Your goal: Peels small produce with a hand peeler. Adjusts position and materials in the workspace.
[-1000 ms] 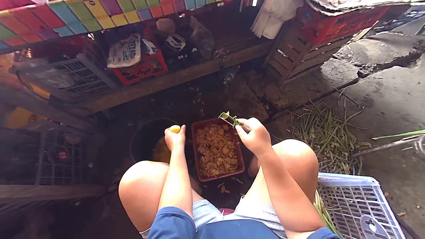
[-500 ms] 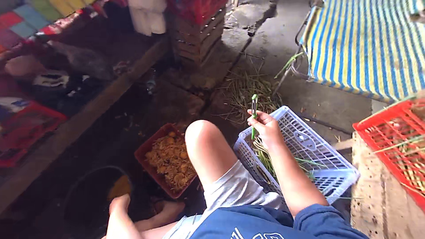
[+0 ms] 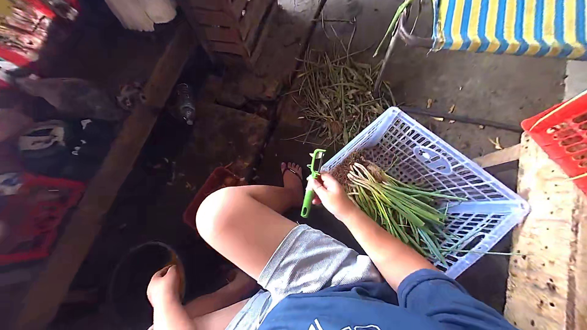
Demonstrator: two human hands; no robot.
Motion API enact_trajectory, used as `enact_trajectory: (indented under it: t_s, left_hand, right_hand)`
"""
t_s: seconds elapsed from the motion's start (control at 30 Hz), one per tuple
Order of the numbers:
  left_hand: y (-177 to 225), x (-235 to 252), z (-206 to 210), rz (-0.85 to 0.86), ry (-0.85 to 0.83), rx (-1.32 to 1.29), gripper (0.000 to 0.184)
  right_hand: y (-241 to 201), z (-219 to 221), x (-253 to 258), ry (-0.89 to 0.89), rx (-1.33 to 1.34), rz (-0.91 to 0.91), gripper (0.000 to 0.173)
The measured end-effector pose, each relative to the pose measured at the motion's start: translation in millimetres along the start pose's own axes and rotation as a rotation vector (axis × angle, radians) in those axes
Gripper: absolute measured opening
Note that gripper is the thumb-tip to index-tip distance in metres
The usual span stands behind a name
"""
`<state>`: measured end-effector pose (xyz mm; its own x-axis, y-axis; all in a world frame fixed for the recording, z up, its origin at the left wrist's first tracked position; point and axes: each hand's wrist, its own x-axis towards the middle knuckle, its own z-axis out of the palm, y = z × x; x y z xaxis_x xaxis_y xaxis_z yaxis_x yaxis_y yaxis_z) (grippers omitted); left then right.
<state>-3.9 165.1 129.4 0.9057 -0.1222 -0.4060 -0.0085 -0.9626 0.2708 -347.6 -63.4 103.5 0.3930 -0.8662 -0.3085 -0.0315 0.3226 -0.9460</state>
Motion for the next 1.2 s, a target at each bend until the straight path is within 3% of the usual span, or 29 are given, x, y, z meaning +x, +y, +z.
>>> enact_trajectory:
  t_s: [0.07,0.17,0.23,0.3,0.43,0.57,0.67,0.73,0.8,0.87,0.93,1.03,1.2]
  left_hand:
    - [-20.1,25.6,11.0,0.048,0.084,-0.007,0.037]
    - [-19.5,28.3,13.6,0.045,0.088,0.0,0.036]
    - [-17.5,30.0,15.3,0.041,0.091,0.003,0.036]
    - [-17.9,32.6,16.7,0.045,0.089,0.007,0.035]
    - [-15.1,32.4,19.1,0.052,0.082,0.008,0.035]
    - [-11.3,32.3,21.6,0.06,0.06,0.041,0.036]
    - [-11.3,34.4,23.3,0.06,0.059,0.064,0.035]
    - [-11.1,35.3,23.6,0.055,0.049,0.067,0.035]
    - [-11.6,37.0,24.1,0.053,0.049,0.057,0.035]
    - [-12.2,37.5,23.9,0.053,0.045,0.052,0.035]
    - [-12.4,37.1,23.5,0.053,0.046,0.053,0.034]
    - [-12.3,37.9,23.7,0.064,0.043,0.067,0.035]
    - [-15.2,39.6,25.5,0.059,0.045,0.064,0.034]
  right_hand:
    - [-0.4,10.2,7.6,-0.025,0.141,0.02,0.027]
    - [4.1,20.7,19.7,-0.064,0.386,0.073,0.022]
    - [9.1,26.0,26.6,-0.052,0.412,0.111,0.02]
    - [20.3,28.7,32.0,-0.025,0.258,0.075,0.017]
    - [39.0,32.2,32.9,-0.093,-0.196,0.088,0.028]
    - [42.4,48.8,24.7,-0.261,-0.353,0.108,0.03]
    - [33.4,61.8,24.1,-0.326,-0.366,-0.037,0.025]
    - [22.8,69.2,24.2,-0.248,-0.236,-0.148,0.023]
    - [3.8,73.3,23.9,-0.129,0.05,-0.202,0.024]
    - [-18.3,70.7,29.3,-0.045,0.394,-0.212,0.011]
    - [-32.9,63.0,42.4,0.032,0.622,-0.22,0.013]
    - [-30.5,55.7,52.8,0.001,0.695,-0.223,0.013]
    - [7.6,59.3,40.9,-0.186,0.673,0.053,0.018]
